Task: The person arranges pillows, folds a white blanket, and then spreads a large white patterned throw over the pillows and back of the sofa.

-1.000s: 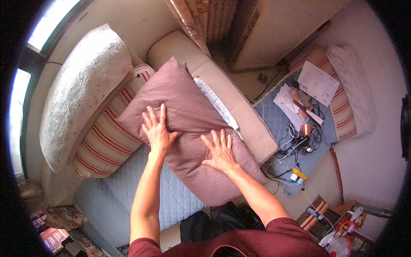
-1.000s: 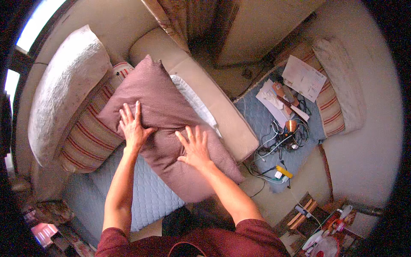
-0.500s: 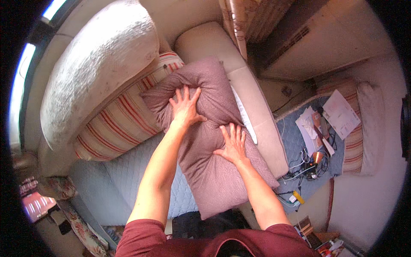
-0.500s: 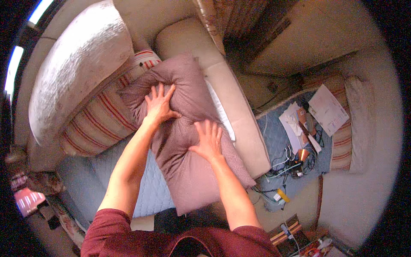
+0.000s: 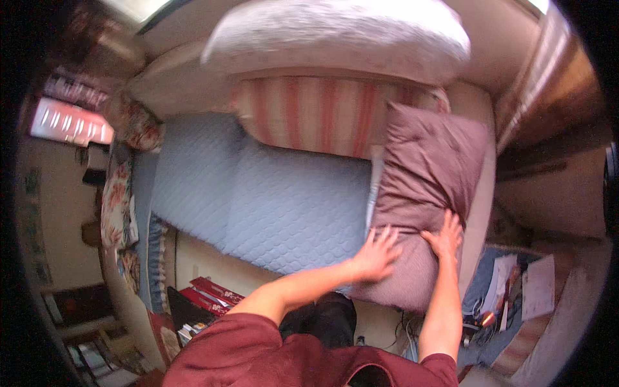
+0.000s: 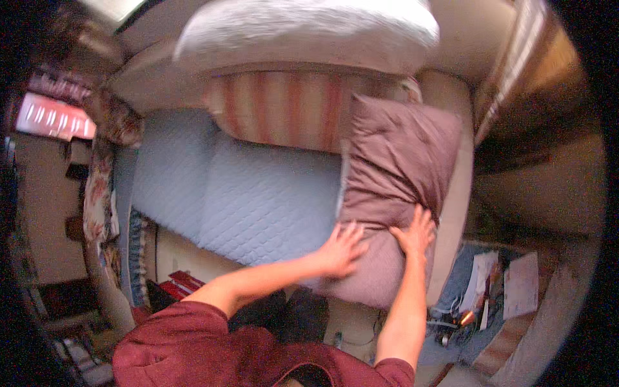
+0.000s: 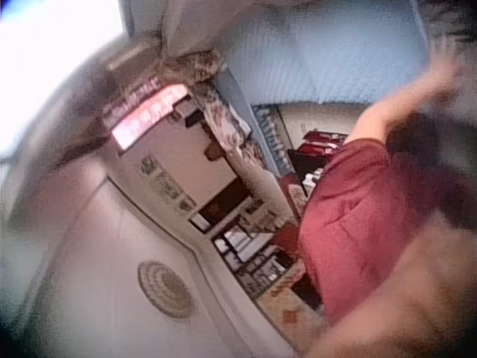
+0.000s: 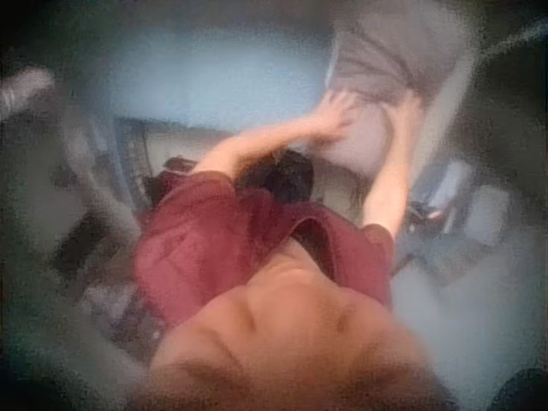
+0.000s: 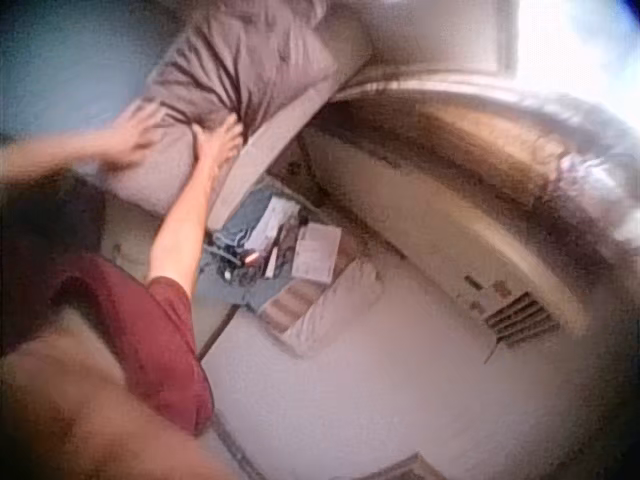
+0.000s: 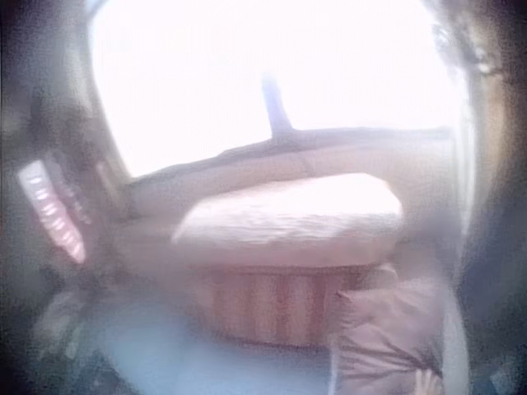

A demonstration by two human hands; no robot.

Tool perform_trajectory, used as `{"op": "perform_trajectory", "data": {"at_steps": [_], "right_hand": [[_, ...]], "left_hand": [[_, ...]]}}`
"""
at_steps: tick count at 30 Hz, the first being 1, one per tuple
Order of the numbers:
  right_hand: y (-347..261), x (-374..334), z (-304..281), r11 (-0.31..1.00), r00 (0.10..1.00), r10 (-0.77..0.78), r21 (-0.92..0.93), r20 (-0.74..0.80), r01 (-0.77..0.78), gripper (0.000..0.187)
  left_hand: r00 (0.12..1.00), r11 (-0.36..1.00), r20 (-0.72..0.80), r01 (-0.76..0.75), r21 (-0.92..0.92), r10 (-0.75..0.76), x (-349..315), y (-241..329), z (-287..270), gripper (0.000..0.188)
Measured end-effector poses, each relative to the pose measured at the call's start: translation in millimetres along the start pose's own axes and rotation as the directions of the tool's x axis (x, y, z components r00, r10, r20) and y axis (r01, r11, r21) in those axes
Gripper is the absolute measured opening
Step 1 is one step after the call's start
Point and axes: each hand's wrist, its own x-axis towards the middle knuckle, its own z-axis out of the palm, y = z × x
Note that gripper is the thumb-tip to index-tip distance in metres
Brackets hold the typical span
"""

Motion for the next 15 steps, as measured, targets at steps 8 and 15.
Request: {"op": "perform_trajectory", "data": {"at_steps": [8,15], "right_hand": [[-14.0,-91.2,8.6,0.953,0.965,-0.010,-0.293,-0.263,-0.070,0.084],[-12.2,-211.5,117.4,0.945,0.986,-0.136,-0.310,-0.094,0.101,0.079]], "left_hand": [[0.798,0.868,0.568,0.414,-0.275,-0.200,-277.5,-34.9,71.6,0.046],[0.782,0.692,0.157,0.612,-0.383,-0.604,-382.4,-127.3,26.0,0.037]]}}
